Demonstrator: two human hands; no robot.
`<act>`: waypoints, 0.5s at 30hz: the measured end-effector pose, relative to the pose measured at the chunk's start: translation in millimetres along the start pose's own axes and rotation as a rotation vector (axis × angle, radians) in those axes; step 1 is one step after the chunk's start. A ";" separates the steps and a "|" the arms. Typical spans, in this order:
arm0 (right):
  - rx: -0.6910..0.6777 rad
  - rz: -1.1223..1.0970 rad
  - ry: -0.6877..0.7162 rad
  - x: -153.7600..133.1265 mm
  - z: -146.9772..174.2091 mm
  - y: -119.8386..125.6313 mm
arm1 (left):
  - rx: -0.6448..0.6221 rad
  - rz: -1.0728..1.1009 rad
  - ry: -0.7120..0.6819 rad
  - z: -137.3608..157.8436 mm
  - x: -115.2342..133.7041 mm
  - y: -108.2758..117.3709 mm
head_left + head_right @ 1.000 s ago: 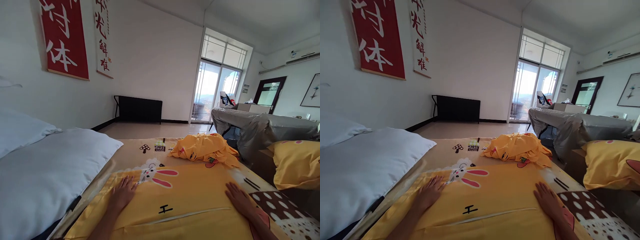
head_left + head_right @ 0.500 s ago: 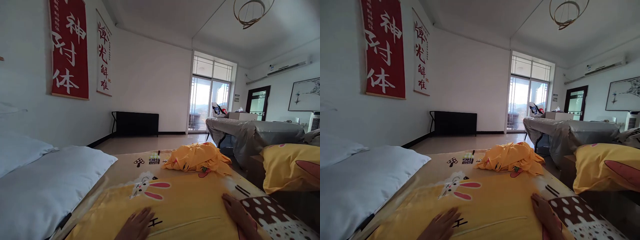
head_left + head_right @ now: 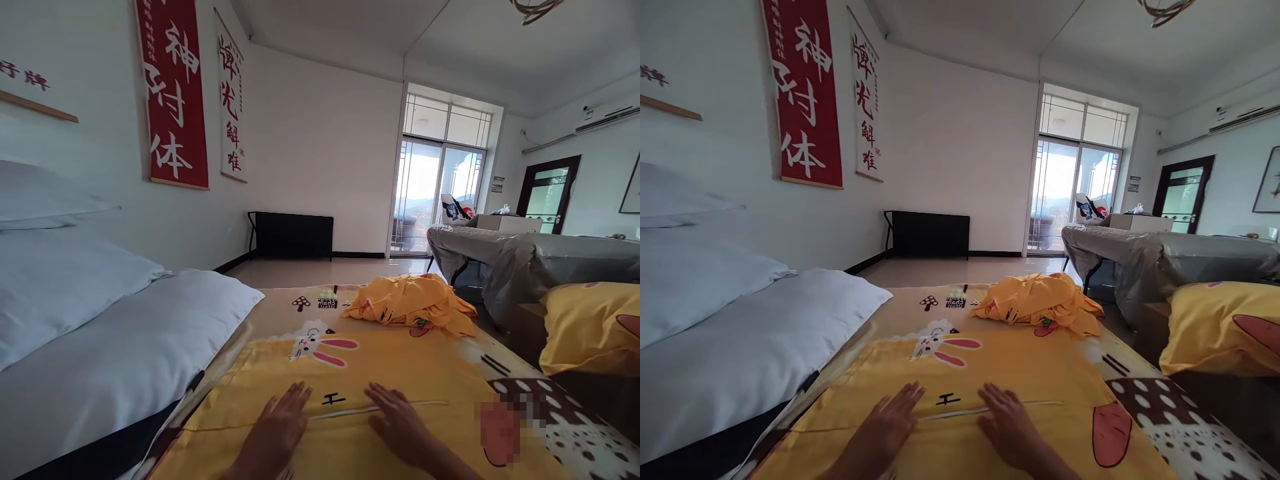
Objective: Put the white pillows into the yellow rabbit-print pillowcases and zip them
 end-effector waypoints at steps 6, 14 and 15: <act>-0.253 -0.015 0.098 2.7 46.0 -11.7 | -0.025 0.051 0.043 18.7 -42.3 -19.9; 0.015 0.363 -0.220 189.2 139.3 54.1 | -0.038 -0.205 0.210 62.2 -94.1 -2.2; 0.054 0.420 -0.218 187.0 142.0 57.8 | -0.063 -0.234 0.225 57.9 -80.4 3.3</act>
Point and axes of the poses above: each hand's wrist, its own z-axis away from the middle knuckle, its own y-axis out of the back of the hand, x = y × z, the point moved 8 cm from there along -z, towards the middle knuckle, and after that the axes turned 1 degree about -x, right-handed, at the moved point
